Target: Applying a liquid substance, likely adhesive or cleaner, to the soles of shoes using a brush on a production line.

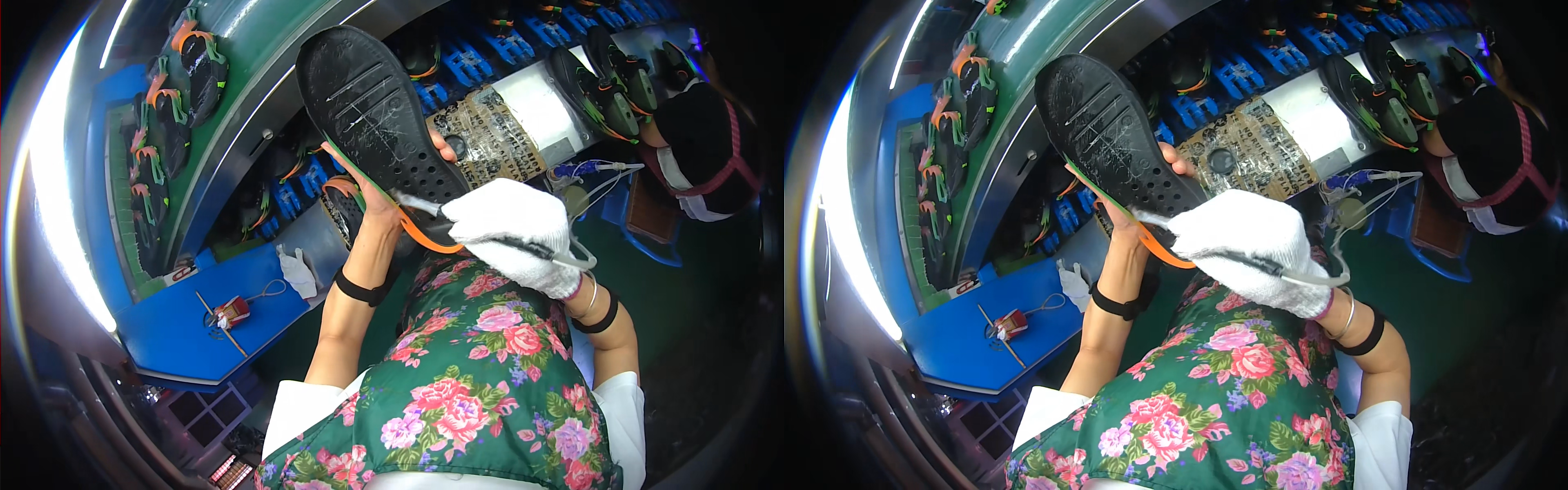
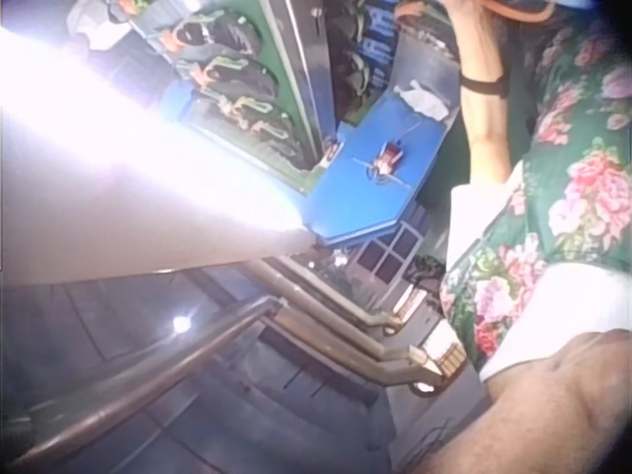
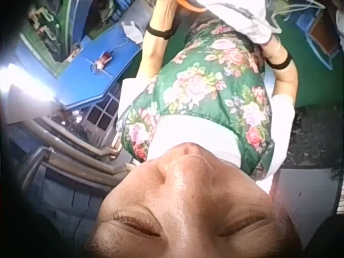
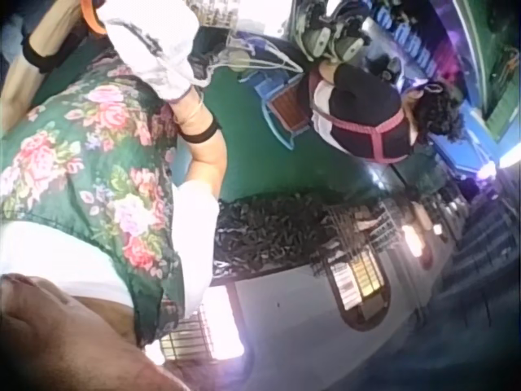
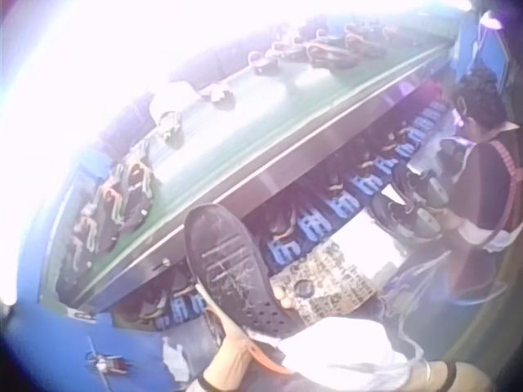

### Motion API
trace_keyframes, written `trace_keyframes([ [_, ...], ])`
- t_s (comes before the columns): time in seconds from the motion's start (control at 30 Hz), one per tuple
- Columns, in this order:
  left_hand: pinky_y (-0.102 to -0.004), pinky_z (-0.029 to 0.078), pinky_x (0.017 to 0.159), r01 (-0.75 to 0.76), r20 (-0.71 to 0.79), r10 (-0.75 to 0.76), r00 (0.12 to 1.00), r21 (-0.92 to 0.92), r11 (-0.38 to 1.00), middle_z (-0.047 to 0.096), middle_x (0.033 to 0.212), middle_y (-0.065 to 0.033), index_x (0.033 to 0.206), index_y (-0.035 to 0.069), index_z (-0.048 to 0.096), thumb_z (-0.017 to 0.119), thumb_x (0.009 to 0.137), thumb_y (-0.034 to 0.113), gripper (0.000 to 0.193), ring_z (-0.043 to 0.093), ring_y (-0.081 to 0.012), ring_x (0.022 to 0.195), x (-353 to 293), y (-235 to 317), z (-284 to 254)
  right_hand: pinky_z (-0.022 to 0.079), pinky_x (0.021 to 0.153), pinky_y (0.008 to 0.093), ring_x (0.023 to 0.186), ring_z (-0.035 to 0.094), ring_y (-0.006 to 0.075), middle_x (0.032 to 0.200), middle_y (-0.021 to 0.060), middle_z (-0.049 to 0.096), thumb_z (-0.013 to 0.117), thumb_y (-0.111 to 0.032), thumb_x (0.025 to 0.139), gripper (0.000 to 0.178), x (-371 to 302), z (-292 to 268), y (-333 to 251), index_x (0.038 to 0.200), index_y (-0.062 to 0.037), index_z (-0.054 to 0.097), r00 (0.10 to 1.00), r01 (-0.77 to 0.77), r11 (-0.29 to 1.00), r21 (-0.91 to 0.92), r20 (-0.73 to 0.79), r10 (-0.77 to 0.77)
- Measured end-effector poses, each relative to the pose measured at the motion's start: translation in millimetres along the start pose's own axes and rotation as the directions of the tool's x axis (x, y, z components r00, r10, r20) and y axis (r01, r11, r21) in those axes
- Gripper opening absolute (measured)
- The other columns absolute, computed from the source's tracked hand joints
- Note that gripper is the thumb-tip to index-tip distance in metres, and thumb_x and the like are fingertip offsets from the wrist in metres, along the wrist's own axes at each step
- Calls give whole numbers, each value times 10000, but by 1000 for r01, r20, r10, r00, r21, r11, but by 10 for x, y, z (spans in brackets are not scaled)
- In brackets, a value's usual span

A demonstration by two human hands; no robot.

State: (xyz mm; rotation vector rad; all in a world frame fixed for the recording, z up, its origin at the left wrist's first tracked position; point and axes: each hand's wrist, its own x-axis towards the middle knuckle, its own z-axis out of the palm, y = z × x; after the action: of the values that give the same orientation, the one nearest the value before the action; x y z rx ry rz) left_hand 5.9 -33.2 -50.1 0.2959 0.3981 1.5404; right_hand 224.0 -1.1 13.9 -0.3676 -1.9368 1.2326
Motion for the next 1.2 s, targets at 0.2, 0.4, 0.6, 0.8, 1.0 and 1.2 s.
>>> trace_keyframes([
  [0.2,-488,578,835,37,-40,-36,999,23,999,663,1035,-213,1340,16,540,219,658,1070,1296,680,-351,940,22,69,48,589,795,369,931,753,292,1035,146,778,813,-19,755,208,-11,36,-59,959,-54,791,999,37,999,-11,24,-36],
  [0.4,-444,499,918,7,161,-29,986,134,991,628,1082,-161,1256,-9,585,463,748,987,1124,589,-288,1039,61,119,26,596,796,370,914,749,280,1028,118,778,789,8,768,268,-25,-10,-53,1028,-59,790,999,47,999,-26,17,-46],
  [0.6,-441,503,903,13,176,-47,983,186,982,646,1103,-177,1280,9,595,463,800,945,1060,608,-303,1006,79,176,-1,596,803,372,922,749,281,1035,122,779,788,4,781,244,-56,-10,-33,1017,-58,792,1000,-17,999,38,7,17],
  [0.8,-448,514,873,10,220,-55,974,202,979,659,1089,-185,1263,8,606,446,830,926,1028,617,-318,990,140,146,47,593,802,367,900,751,276,1021,128,779,791,-2,790,210,-114,-23,-71,994,-50,797,998,-68,995,66,-7,69],
  [1.0,-446,517,857,-15,241,-45,969,243,970,666,1060,-190,1218,-15,607,370,755,1006,1146,635,-314,948,161,154,60,593,793,363,895,750,276,1005,128,778,798,-6,779,206,-146,-35,-67,979,-55,797,997,-73,996,58,5,73],
  [1.2,-456,522,845,-19,189,-48,981,340,940,672,1039,-196,1183,-30,598,294,703,1053,1224,650,-318,932,178,192,76,594,779,371,893,748,288,1010,124,776,793,1,767,209,-111,-43,-84,967,-59,788,1000,-18,1000,-1,14,18],
])
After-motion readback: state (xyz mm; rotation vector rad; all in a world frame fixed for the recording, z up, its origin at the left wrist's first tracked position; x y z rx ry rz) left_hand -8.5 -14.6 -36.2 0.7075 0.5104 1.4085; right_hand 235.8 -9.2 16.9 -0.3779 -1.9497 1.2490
